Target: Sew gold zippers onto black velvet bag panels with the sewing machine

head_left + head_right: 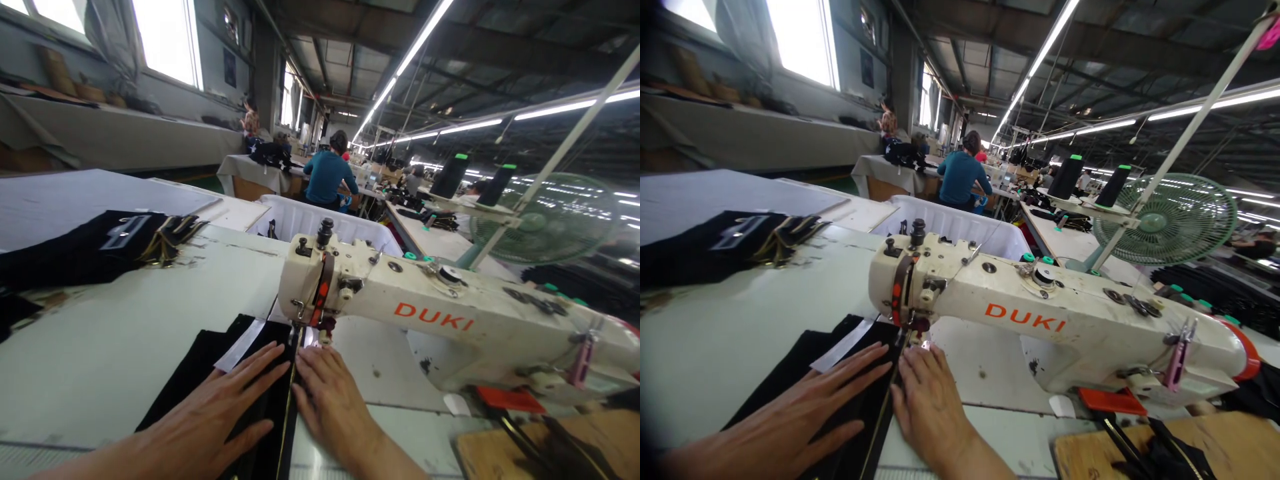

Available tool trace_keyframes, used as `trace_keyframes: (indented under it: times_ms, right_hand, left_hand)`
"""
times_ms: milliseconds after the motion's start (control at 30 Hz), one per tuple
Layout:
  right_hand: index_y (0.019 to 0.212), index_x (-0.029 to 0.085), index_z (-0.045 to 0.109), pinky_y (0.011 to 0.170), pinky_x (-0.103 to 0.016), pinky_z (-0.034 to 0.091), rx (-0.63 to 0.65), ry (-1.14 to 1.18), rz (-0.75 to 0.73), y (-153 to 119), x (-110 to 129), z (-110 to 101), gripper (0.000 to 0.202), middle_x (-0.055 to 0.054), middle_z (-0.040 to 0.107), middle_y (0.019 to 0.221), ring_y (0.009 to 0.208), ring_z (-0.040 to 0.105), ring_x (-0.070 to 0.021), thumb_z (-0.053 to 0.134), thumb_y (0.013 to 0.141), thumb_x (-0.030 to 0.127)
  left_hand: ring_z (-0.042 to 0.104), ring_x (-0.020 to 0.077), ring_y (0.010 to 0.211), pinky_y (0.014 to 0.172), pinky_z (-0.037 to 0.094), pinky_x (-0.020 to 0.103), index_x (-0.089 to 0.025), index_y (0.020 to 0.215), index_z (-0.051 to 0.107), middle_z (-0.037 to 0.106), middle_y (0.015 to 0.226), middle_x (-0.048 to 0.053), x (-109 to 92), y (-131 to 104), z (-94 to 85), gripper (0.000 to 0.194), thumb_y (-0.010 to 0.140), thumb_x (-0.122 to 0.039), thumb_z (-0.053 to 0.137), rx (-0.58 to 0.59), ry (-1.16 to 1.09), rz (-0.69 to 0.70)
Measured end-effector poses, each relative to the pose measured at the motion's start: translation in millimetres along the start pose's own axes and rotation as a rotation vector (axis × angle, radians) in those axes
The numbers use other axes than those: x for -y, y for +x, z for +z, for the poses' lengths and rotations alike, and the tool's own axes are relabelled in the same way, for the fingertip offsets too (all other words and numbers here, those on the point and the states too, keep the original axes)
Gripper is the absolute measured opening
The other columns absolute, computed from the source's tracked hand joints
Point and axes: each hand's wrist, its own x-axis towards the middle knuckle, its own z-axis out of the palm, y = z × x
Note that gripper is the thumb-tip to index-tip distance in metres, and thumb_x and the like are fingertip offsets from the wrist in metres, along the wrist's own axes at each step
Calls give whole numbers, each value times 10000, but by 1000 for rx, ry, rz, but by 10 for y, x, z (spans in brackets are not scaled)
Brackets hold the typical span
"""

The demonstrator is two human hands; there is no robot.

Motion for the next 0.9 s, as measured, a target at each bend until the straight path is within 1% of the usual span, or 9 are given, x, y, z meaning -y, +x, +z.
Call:
trace_keyframes:
  times_ms: [200, 267, 367, 467, 567, 633, 700, 767, 900]
  right_hand:
    - [1331, 164, 634, 1151, -520, 439, -5, -34, 20, 2, 10, -17, 346, -98, 655, 1379, 1279, 603, -285, 543, 1018, 280]
    - [1328, 172, 635, 1151, -518, 439, -5, -30, 24, 1, 8, -19, 340, -94, 672, 1352, 1262, 615, -279, 548, 1018, 281]
    - [1313, 176, 642, 1151, -501, 441, -9, -8, 19, 2, 1, -23, 325, -82, 699, 1307, 1225, 638, -266, 563, 1013, 273]
    - [1265, 177, 663, 1131, -489, 462, -54, 14, 16, 5, -14, -32, 288, -86, 716, 1266, 1183, 656, -264, 587, 999, 258]
    - [1184, 191, 689, 1069, -465, 516, -109, 24, 54, 2, -44, -34, 229, -90, 730, 1192, 1108, 675, -250, 568, 990, 199]
    - [1199, 193, 679, 1051, -459, 529, -130, 12, 86, 1, -66, -27, 257, -99, 728, 1184, 1108, 671, -247, 535, 989, 166]
    - [1302, 182, 633, 1081, -474, 506, -109, -10, 89, 6, -77, -22, 343, -118, 705, 1256, 1182, 645, -253, 499, 988, 148]
    - [1395, 175, 577, 1123, -494, 465, -40, -25, 59, 22, -68, -30, 419, -127, 662, 1352, 1268, 604, -255, 472, 991, 144]
    - [1404, 178, 587, 1172, -504, 391, 104, -21, 45, 71, -43, -65, 394, -107, 624, 1420, 1329, 560, -261, 486, 1025, 210]
  left_hand:
    - [490, 277, 1402, 1090, 510, 356, -373, 1617, 230, 386, 1605, 10, 80, 20, -41, 720, 994, -440, 587, 6, -60, 48]
    - [475, 279, 1412, 1104, 497, 376, -365, 1621, 213, 382, 1606, 8, 78, 34, -41, 724, 999, -432, 578, 15, -60, 62]
    - [464, 298, 1418, 1093, 503, 441, -358, 1632, 142, 365, 1612, 13, 69, 48, -38, 745, 1012, -434, 547, 28, -27, 81]
    - [466, 334, 1413, 1056, 526, 509, -351, 1635, 87, 354, 1614, 37, 64, 47, -34, 794, 1003, -494, 547, 48, -16, 79]
    - [453, 352, 1420, 1056, 529, 519, -353, 1631, 121, 356, 1615, 53, 66, 45, -28, 845, 962, -562, 594, 60, -59, 57]
    - [438, 346, 1434, 1087, 508, 506, -362, 1625, 164, 360, 1618, 48, 71, 49, -21, 845, 945, -556, 626, 61, -96, 44]
    - [431, 335, 1443, 1113, 486, 492, -357, 1623, 192, 366, 1620, 46, 75, 56, -15, 847, 933, -540, 649, 60, -119, 36]
    - [421, 322, 1454, 1143, 454, 480, -339, 1622, 216, 366, 1624, 49, 73, 63, -13, 837, 933, -521, 654, 65, -129, 35]
    - [329, 303, 1508, 1223, 321, 493, -274, 1615, 277, 334, 1644, 75, 68, 83, -11, 767, 970, -543, 592, 119, -138, 35]
